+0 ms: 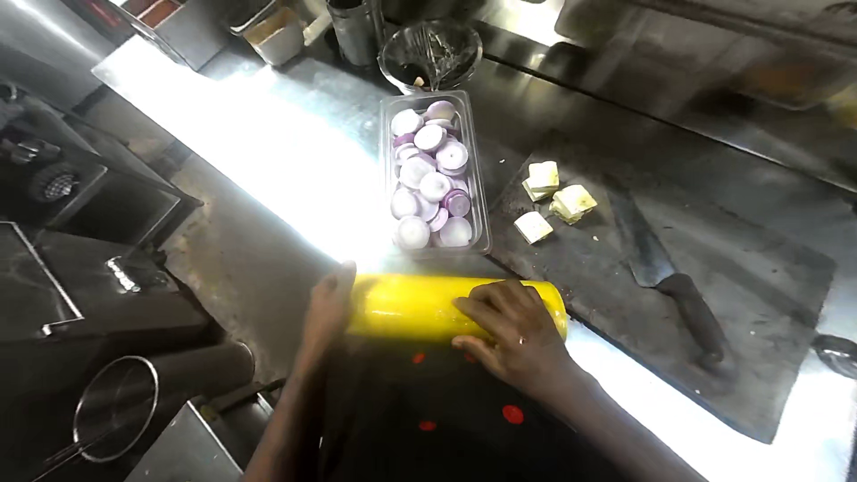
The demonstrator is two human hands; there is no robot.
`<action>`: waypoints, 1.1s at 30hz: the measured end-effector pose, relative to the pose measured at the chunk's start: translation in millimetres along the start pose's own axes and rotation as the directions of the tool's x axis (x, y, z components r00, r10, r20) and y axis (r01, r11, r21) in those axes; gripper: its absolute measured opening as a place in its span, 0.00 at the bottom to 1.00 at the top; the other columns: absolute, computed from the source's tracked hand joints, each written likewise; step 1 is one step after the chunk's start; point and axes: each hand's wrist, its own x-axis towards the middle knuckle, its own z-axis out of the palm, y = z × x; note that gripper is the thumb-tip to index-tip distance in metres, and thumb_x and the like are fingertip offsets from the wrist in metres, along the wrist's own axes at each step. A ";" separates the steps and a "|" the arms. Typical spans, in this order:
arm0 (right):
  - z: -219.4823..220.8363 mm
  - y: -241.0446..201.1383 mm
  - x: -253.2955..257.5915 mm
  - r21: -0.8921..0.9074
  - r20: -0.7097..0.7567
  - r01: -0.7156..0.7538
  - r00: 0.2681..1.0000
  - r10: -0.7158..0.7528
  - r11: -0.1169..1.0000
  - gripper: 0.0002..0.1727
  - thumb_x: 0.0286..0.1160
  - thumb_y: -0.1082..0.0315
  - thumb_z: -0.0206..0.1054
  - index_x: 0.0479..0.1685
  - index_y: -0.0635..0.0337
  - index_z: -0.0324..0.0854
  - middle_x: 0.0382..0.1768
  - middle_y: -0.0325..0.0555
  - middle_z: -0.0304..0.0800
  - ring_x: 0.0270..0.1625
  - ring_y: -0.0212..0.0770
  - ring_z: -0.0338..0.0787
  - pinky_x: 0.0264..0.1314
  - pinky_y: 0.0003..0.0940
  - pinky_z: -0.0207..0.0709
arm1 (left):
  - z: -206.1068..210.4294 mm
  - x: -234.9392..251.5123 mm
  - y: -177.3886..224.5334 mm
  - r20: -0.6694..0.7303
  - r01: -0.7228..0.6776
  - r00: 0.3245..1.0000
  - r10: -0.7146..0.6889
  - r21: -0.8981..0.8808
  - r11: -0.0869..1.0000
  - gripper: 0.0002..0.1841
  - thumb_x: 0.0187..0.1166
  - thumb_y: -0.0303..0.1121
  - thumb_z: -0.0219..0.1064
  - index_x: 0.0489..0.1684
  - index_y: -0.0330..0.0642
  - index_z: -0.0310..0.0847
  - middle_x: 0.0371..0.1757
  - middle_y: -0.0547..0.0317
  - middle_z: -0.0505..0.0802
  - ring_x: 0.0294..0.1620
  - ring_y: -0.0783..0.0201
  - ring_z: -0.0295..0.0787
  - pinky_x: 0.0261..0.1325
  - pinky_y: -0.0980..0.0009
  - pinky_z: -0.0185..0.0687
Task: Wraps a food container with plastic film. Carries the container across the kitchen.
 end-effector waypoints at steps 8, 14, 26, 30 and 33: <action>16.2 1.0 11.6 0.045 -0.098 -0.025 0.995 0.029 0.999 0.13 0.80 0.51 0.62 0.35 0.38 0.92 0.42 0.27 0.89 0.55 0.37 0.84 0.59 0.43 0.76 | -17.7 3.7 46.2 0.029 -0.373 0.905 0.425 0.534 0.759 0.28 0.78 0.64 0.63 0.54 0.47 0.85 0.43 0.56 0.92 0.40 0.56 0.91 0.43 0.45 0.87; 13.5 -14.2 19.0 -0.107 -0.080 -0.054 0.996 0.045 0.993 0.14 0.82 0.55 0.60 0.33 0.48 0.87 0.37 0.38 0.89 0.45 0.44 0.88 0.48 0.43 0.81 | -9.7 1.3 60.4 0.180 -0.721 0.653 0.735 0.445 0.531 0.18 0.80 0.52 0.66 0.49 0.49 0.88 0.44 0.65 0.94 0.37 0.68 0.92 0.38 0.62 0.91; 14.8 -19.7 18.4 -0.163 -0.049 -0.063 0.997 0.056 0.985 0.11 0.83 0.62 0.59 0.37 0.53 0.85 0.34 0.42 0.86 0.42 0.48 0.89 0.48 0.48 0.82 | 15.6 -3.8 70.6 0.722 -0.974 0.173 0.670 0.225 0.009 0.09 0.83 0.41 0.65 0.42 0.57 0.94 0.47 0.71 0.93 0.51 0.69 0.89 0.51 0.67 0.88; 16.7 -18.4 13.8 -0.071 -0.112 -0.085 0.991 0.077 0.994 0.11 0.84 0.62 0.57 0.38 0.51 0.82 0.35 0.40 0.87 0.43 0.46 0.89 0.48 0.47 0.81 | 26.6 -3.7 77.5 0.808 -0.993 0.033 0.588 0.092 -0.072 0.09 0.82 0.41 0.65 0.41 0.56 0.94 0.49 0.70 0.93 0.54 0.67 0.88 0.56 0.65 0.86; 17.2 -14.0 11.0 0.008 -0.141 -0.091 0.986 0.091 0.996 0.11 0.84 0.62 0.57 0.41 0.52 0.84 0.39 0.42 0.89 0.47 0.46 0.90 0.51 0.49 0.83 | 36.7 -1.6 76.2 0.798 -0.996 -0.032 0.602 0.025 -0.085 0.09 0.83 0.39 0.65 0.39 0.54 0.93 0.44 0.67 0.92 0.48 0.66 0.89 0.49 0.65 0.87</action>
